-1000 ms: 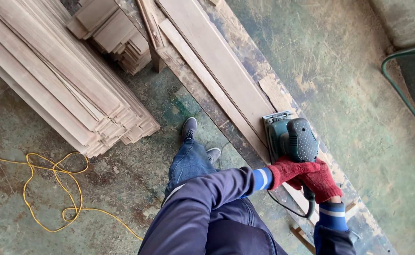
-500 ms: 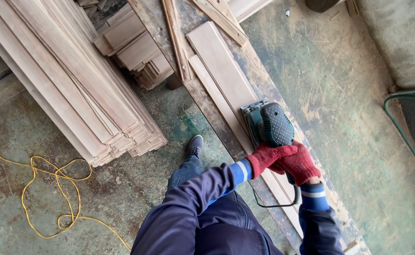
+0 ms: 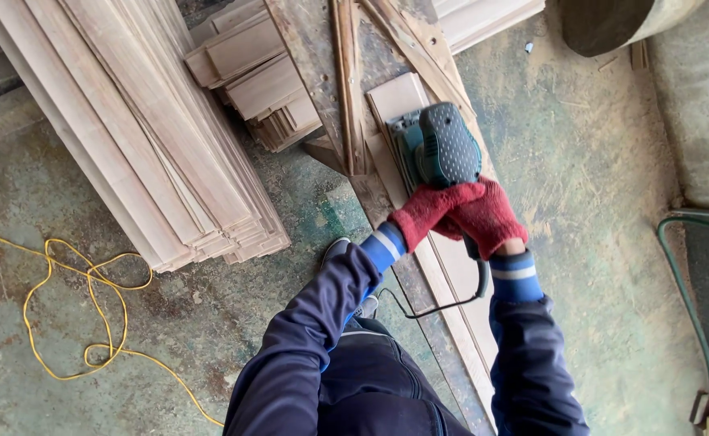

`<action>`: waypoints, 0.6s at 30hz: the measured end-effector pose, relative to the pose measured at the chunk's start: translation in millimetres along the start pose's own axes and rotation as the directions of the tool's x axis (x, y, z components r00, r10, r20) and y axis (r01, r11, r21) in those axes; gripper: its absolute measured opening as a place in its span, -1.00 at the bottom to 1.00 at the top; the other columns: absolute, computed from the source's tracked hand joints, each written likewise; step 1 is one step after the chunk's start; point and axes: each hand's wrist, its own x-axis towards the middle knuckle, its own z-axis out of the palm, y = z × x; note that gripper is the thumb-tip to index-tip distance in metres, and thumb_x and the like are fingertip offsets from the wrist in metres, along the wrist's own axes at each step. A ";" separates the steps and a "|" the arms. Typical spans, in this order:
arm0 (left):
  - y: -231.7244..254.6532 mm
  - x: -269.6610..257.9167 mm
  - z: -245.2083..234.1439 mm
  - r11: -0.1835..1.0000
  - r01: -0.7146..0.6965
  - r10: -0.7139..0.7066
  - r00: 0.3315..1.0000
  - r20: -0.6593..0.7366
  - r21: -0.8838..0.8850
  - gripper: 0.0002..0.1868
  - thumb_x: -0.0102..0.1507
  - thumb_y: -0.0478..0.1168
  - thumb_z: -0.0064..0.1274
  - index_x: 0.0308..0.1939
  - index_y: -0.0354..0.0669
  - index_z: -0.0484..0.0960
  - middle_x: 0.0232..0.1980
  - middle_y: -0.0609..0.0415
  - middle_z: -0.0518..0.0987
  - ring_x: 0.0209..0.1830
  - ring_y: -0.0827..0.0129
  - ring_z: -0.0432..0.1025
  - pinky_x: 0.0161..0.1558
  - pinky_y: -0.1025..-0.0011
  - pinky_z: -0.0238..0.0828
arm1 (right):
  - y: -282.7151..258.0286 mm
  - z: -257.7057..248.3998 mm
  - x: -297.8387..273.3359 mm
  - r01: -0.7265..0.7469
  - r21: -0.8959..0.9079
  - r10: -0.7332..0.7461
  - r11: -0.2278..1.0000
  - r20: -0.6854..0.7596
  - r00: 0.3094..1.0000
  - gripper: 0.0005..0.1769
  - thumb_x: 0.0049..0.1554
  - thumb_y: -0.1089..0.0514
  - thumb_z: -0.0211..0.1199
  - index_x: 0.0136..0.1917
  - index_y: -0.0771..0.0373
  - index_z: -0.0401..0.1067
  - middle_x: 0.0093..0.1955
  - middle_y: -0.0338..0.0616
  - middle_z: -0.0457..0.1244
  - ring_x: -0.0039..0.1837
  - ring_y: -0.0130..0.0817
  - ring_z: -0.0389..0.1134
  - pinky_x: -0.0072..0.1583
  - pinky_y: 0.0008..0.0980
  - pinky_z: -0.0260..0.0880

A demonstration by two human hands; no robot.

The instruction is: Sanding a piece of wood using both an orbital sander and a sanding block.

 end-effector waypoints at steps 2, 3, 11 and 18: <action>21.4 9.4 -6.1 1.000 -0.017 0.016 1.000 -0.019 -0.023 -0.09 -0.11 0.07 0.54 0.12 -0.49 0.55 -0.11 -0.54 0.60 -0.30 -0.40 0.57 -0.31 -0.08 0.67 | -17.0 -2.8 22.2 0.050 -0.047 -0.049 0.998 0.022 0.999 -0.59 0.12 0.00 0.14 0.00 0.40 0.54 -0.23 0.32 0.37 0.02 0.40 0.43 0.09 0.24 0.37; 29.9 16.6 -8.8 0.998 -0.054 0.053 0.998 -0.025 -0.023 -0.06 -0.11 0.11 0.53 0.14 -0.49 0.54 -0.10 -0.53 0.60 -0.31 -0.39 0.58 -0.31 -0.08 0.68 | -19.0 -3.8 34.8 0.081 -0.054 -0.079 0.995 0.032 0.996 -0.59 0.12 0.00 0.15 -0.01 0.40 0.54 -0.24 0.28 0.37 -0.01 0.33 0.44 0.09 0.18 0.38; 88.7 19.3 -16.3 0.998 -0.060 0.058 0.997 -0.053 -0.035 -0.06 -0.15 0.11 0.47 0.14 -0.48 0.56 -0.08 -0.53 0.60 -0.22 -0.46 0.59 -0.24 -0.19 0.67 | -53.8 -12.4 76.0 0.245 -0.146 -0.234 0.959 0.086 0.968 -0.60 0.06 0.02 0.27 0.02 0.37 0.58 -0.22 0.21 0.37 -0.03 0.31 0.44 0.02 0.13 0.45; 57.0 14.2 -4.1 0.998 -0.054 0.053 0.998 -0.028 -0.026 -0.19 -0.19 0.10 0.47 -0.05 -0.42 0.62 -0.28 -0.40 0.64 -0.34 -0.29 0.63 -0.30 -0.16 0.72 | -24.2 -9.7 56.7 0.099 -0.082 -0.093 0.992 0.070 0.993 -0.65 0.13 -0.08 0.13 -0.01 0.17 0.54 -0.23 0.03 0.36 -0.01 0.11 0.45 -0.01 0.04 0.41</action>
